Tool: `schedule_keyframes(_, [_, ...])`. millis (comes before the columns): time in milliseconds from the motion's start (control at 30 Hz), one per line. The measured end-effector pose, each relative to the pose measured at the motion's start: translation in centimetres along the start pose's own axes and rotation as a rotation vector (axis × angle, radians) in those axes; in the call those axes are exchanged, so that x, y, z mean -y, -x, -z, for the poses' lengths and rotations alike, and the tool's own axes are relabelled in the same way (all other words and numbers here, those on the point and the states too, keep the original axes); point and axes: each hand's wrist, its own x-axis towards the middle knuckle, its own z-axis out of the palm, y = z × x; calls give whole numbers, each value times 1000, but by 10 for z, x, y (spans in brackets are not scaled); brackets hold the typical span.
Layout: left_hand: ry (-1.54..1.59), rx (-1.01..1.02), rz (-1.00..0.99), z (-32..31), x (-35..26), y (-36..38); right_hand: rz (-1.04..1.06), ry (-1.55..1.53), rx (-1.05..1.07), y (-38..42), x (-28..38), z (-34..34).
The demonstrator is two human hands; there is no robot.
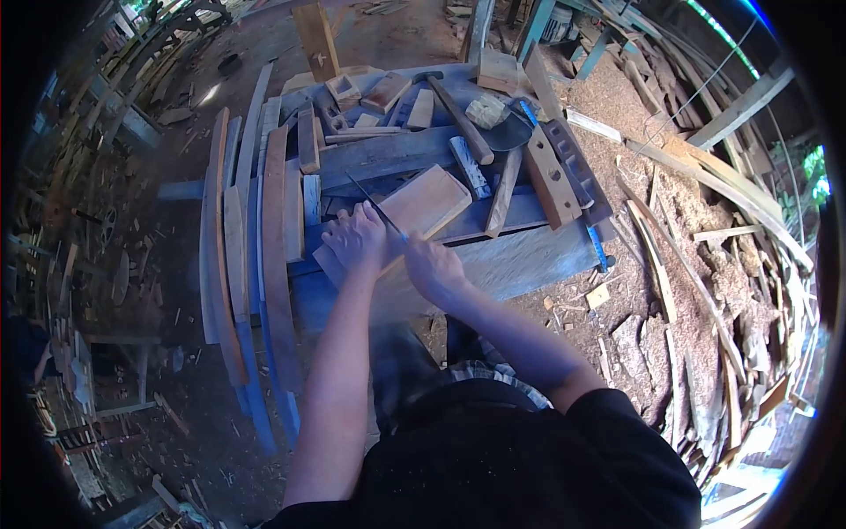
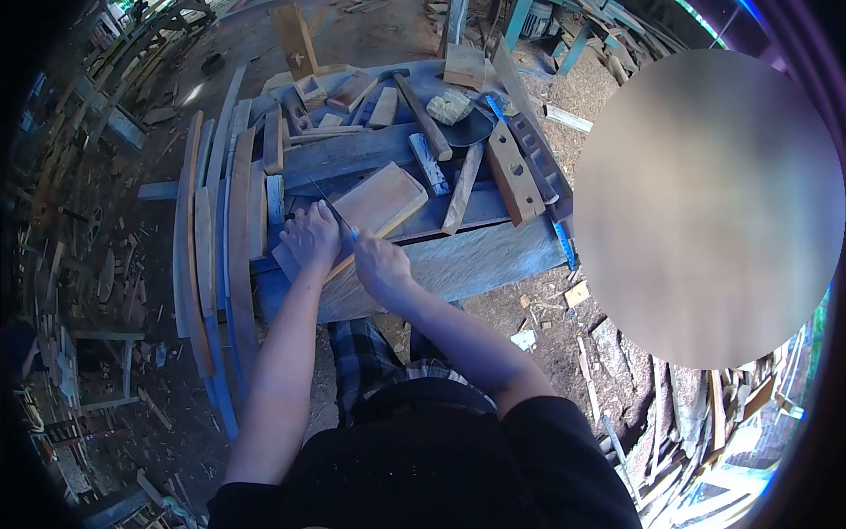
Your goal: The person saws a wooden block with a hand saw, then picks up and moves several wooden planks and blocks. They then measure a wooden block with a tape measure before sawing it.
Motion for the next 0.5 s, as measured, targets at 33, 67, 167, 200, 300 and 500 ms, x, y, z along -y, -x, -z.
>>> schedule_keyframes(33, [-8, -108, -19, -4, 1, 0, 3, 12, 3, 11, 1, 9])
schedule_keyframes(67, [-19, -212, -36, -10, 2, 1, -67, 36, 74, 26, 3, 17])
schedule_keyframes(167, [2, -11, -15, 5, -1, 1, -101, 62, 104, 22, 2, 5])
schedule_keyframes(200, [-3, -7, -25, 4, 0, 3, -58, 62, 52, 14, 4, -2])
schedule_keyframes(300, [4, 0, -6, 3, -1, 1, -83, 45, 65, -10, 11, 3])
schedule_keyframes(500, [3, -126, -1, -5, 0, 2, -137, 68, 26, 40, -1, 14])
